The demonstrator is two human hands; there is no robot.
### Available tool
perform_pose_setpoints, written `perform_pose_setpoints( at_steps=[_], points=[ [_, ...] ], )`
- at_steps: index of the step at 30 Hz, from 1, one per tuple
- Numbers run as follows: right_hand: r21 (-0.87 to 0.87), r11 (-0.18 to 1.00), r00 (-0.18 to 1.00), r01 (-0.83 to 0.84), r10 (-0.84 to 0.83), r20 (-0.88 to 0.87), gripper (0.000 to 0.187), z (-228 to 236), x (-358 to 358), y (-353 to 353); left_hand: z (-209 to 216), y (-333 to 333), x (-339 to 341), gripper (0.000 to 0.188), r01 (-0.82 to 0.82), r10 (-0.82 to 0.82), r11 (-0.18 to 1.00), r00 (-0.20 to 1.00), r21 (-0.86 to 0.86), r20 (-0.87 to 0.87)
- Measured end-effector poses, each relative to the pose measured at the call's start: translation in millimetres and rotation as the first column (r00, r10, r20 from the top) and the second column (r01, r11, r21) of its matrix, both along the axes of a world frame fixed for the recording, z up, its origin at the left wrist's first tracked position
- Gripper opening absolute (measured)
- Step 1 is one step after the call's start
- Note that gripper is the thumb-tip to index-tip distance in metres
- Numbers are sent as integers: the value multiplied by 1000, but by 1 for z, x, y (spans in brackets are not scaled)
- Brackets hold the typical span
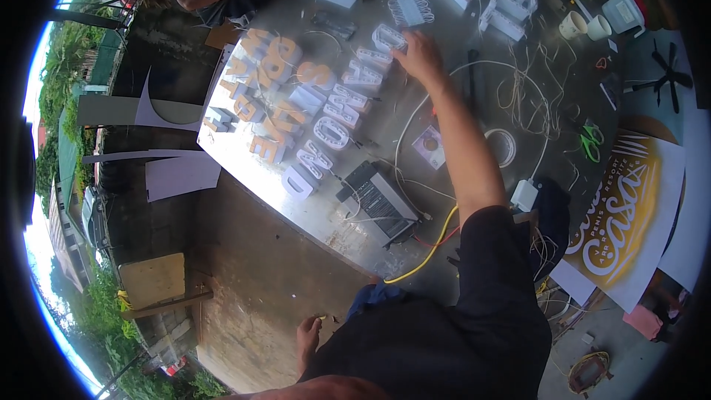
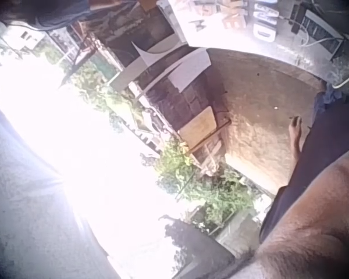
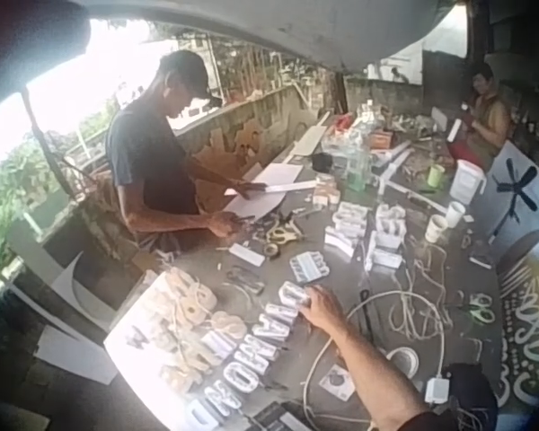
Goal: Wiring and assembling electronic components for a light-up sign.
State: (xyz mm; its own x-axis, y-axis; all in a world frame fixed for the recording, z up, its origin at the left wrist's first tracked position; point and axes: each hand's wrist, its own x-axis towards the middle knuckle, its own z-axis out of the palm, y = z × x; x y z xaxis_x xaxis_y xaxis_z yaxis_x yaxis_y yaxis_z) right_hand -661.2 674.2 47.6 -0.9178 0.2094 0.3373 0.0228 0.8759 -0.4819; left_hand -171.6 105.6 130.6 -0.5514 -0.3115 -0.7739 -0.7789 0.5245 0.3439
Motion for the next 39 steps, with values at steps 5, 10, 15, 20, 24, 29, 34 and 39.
perform_pose_setpoints(
  at_steps=[5,10,15,20,24,29,34,39],
  points=[
    [23,1000,999,-4,5,-51,46,-4,0,0,5,6,1,29,0,0,1000,1000,-29,20],
    [11,1000,989,-2,4,-149,45,-2,4,7,10,15,-4,30,23,-22,999,999,-41,33],
    [-296,954,969,44,-113,-219,47,28,16,17,11,19,-10,30,6,-5,999,1000,-45,30],
    [-675,737,952,-33,-183,-246,46,57,43,35,-1,12,-15,30,44,-44,999,999,-9,15],
    [-769,561,897,-306,-102,-431,48,113,77,25,1,16,-29,30,107,-108,994,992,-19,-71],
    [-760,578,917,-297,-48,-396,49,190,153,2,46,68,-99,25,210,-229,973,898,-92,-377],
    [-634,657,877,-408,475,-72,57,255,247,-83,99,123,-167,44,151,165,819,863,554,-478],
    [-706,544,769,-454,639,-2,59,259,328,-161,162,179,-208,60,-34,112,65,993,997,26]
  ],
)
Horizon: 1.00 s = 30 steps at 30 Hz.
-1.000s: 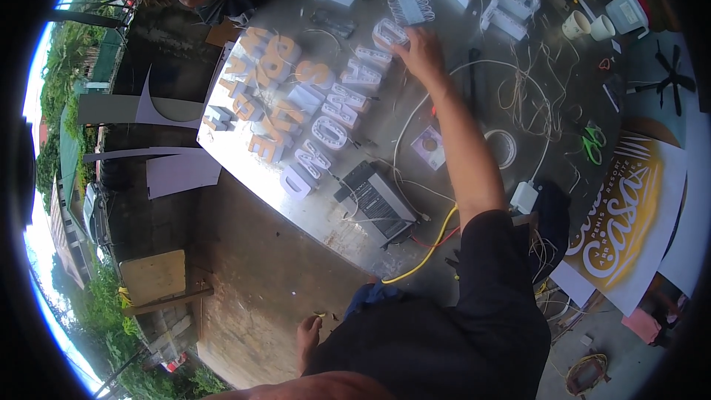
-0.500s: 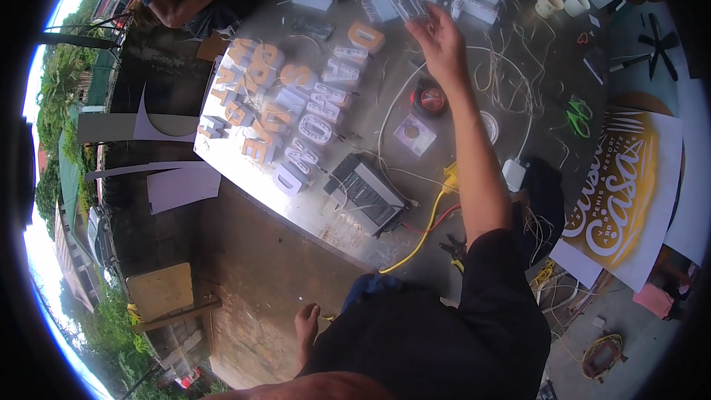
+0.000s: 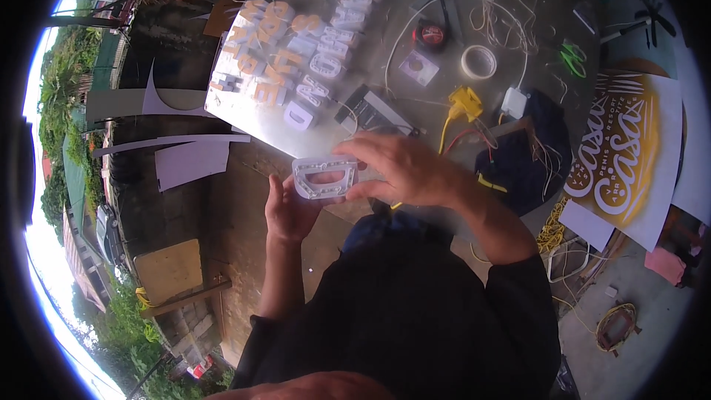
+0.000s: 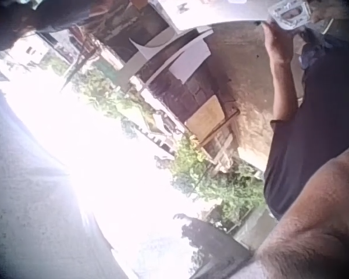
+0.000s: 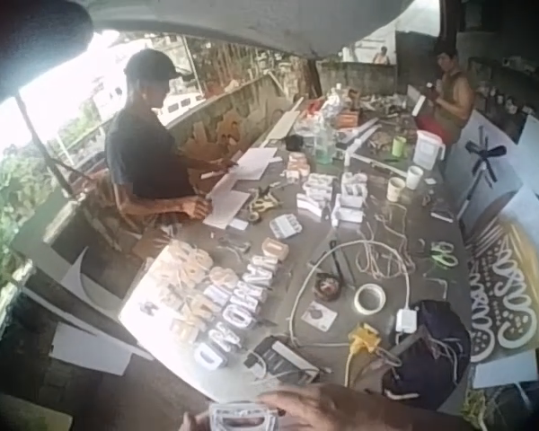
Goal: Wiring and assembling electronic components for a light-up sign.
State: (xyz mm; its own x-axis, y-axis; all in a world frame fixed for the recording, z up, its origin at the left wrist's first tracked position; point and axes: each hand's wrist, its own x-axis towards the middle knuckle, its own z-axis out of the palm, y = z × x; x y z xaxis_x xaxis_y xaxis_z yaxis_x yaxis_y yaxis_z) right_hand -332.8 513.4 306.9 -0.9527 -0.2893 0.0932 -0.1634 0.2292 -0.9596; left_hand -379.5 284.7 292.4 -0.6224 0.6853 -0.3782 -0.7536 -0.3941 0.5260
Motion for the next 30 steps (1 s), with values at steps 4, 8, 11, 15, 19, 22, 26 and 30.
perform_pose_setpoints(
  at_steps=[4,8,11,15,19,22,26,30],
  points=[
    [254,961,991,106,-80,-107,60,9,41,-28,-3,-15,18,42,141,-160,963,985,-231,-66],
    [61,981,962,184,-192,192,45,1,90,-37,-16,-41,41,29,192,-203,959,979,-209,-32],
    [-32,962,878,273,-236,416,27,-10,142,-42,-26,-59,57,31,254,-258,965,964,-63,-61],
    [-162,884,812,439,-313,492,16,-23,199,-55,-24,-75,76,33,310,-312,950,948,-39,-69],
    [-195,737,688,647,-454,566,14,-24,242,-60,-31,-83,92,33,387,-387,922,916,-19,-103],
    [28,740,656,672,-612,442,9,-6,257,-53,-30,-80,103,34,402,-404,915,913,-42,-62],
    [296,671,685,681,-726,70,9,13,261,-41,-47,-69,115,46,520,-526,851,842,-76,-123],
    [442,359,569,822,-552,-609,17,27,248,-27,-70,-42,129,70,664,-659,747,732,-38,-173]
  ],
)
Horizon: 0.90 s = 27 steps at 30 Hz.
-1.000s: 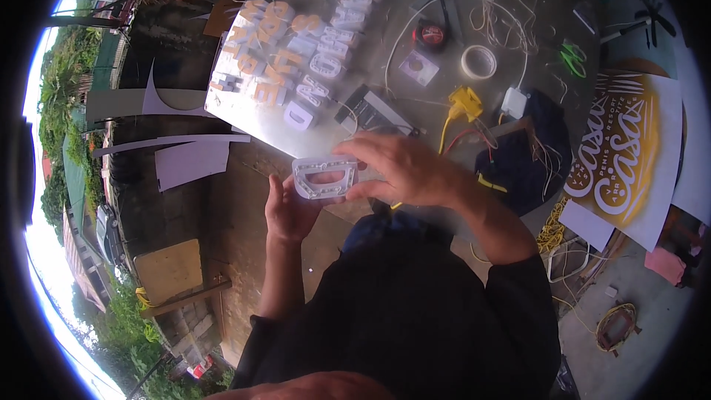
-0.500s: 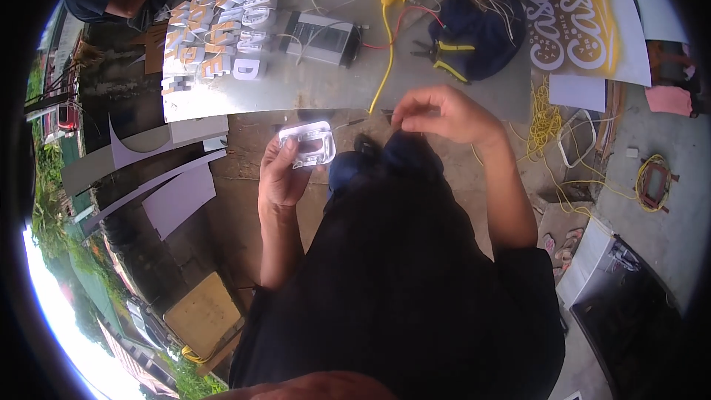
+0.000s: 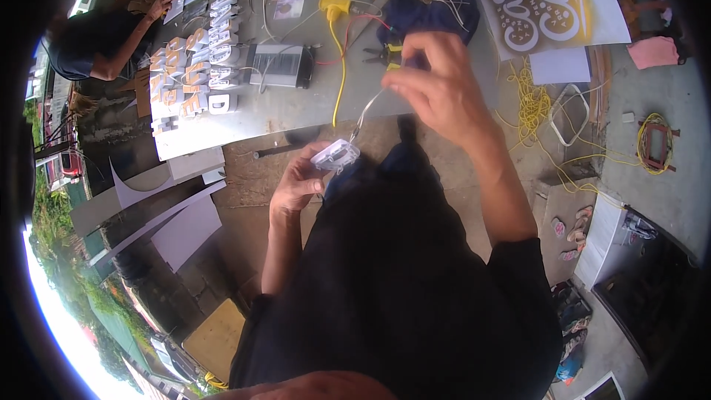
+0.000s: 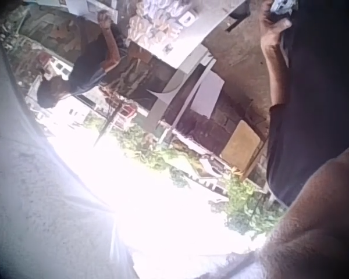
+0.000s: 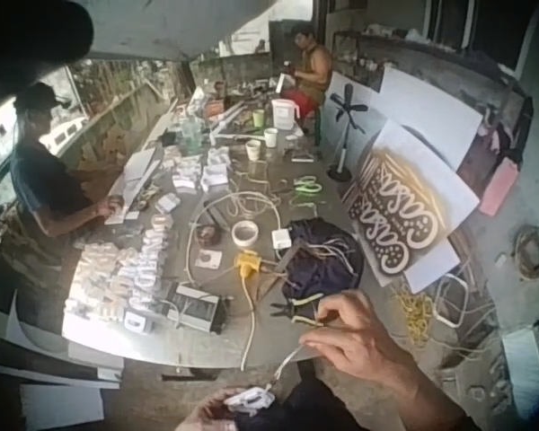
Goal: Wiring and assembling electronic components for a light-up sign.
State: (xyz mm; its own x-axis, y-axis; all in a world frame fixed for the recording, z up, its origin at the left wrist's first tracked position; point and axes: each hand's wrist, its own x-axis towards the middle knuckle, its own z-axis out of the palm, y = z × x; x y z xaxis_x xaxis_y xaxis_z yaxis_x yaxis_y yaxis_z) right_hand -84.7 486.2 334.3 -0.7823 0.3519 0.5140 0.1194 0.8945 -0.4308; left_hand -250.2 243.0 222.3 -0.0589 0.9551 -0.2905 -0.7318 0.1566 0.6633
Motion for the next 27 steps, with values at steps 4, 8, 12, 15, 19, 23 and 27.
perform_pose_setpoints(
  at_steps=[4,8,12,15,19,23,27],
  points=[
    [196,977,994,-83,67,85,28,-7,19,16,-23,41,23,75,30,-29,999,999,-24,29],
    [130,974,970,-185,202,-137,27,-12,25,32,-7,84,47,72,7,-5,1000,998,23,-58],
    [130,953,945,-275,292,-144,22,-14,29,57,34,128,53,66,-259,259,961,735,94,-627],
    [95,941,934,-324,334,-127,17,-17,30,73,78,151,58,52,-323,300,942,680,94,-668],
    [69,912,902,-405,410,-135,14,-26,32,88,117,183,77,25,-326,218,944,732,-51,-646],
    [65,898,886,-434,439,-150,13,-28,34,92,112,189,89,20,-368,237,927,717,-68,-655],
    [-5,899,886,-438,431,-171,11,-36,39,87,100,190,101,10,-437,351,899,709,10,-612]
  ],
)
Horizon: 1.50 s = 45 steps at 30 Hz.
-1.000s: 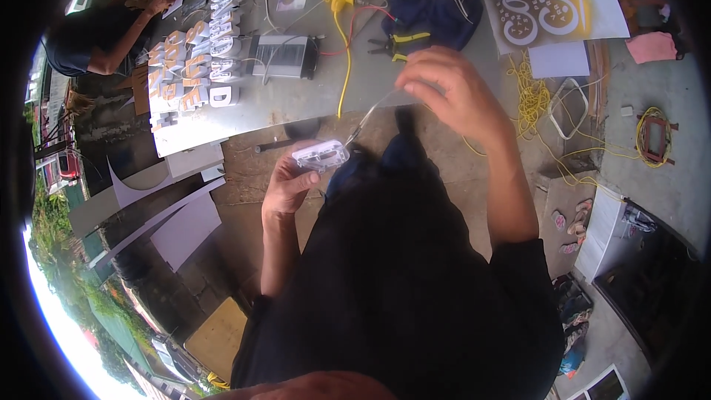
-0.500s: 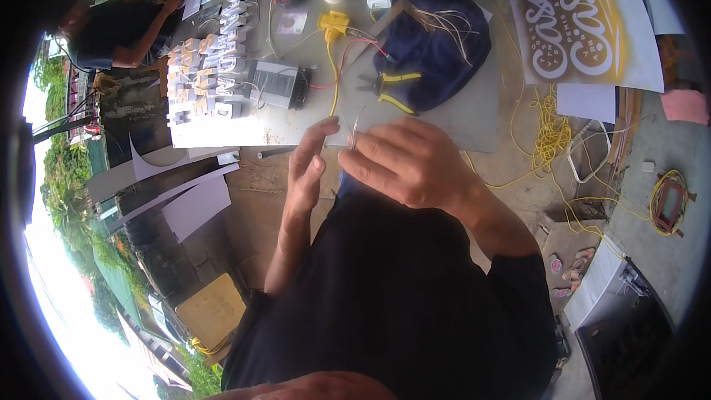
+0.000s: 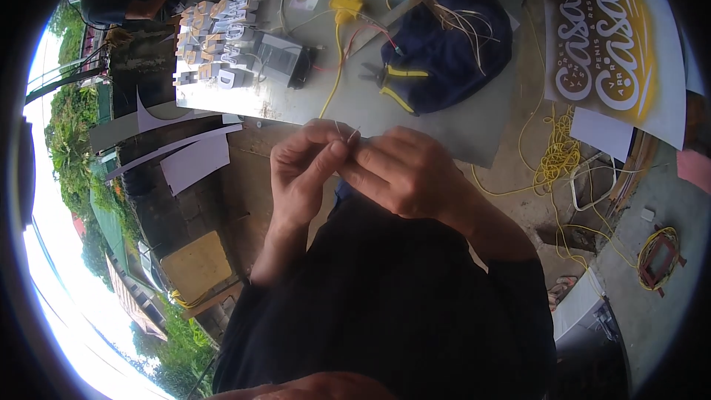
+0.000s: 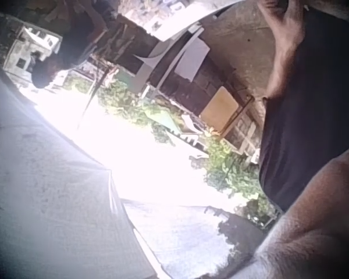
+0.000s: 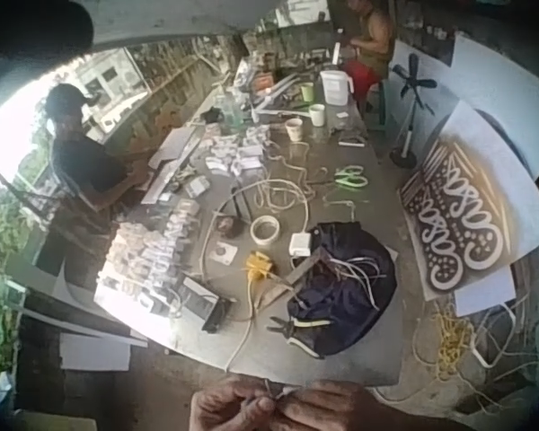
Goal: Wiring and assembling electronic components for a light-up sign.
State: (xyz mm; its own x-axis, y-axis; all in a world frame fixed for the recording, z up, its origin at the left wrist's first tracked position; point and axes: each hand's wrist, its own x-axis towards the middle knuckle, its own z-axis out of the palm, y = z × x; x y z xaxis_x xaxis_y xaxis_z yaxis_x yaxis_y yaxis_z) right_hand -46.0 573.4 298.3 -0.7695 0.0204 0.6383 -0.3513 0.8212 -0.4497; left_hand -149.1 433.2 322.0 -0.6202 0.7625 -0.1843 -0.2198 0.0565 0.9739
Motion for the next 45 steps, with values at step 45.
perform_pose_setpoints(
  at_steps=[45],
  points=[
    [-558,811,676,174,313,667,39,-154,-63,-38,-174,-19,-55,12,-511,417,852,796,117,439]
  ],
)
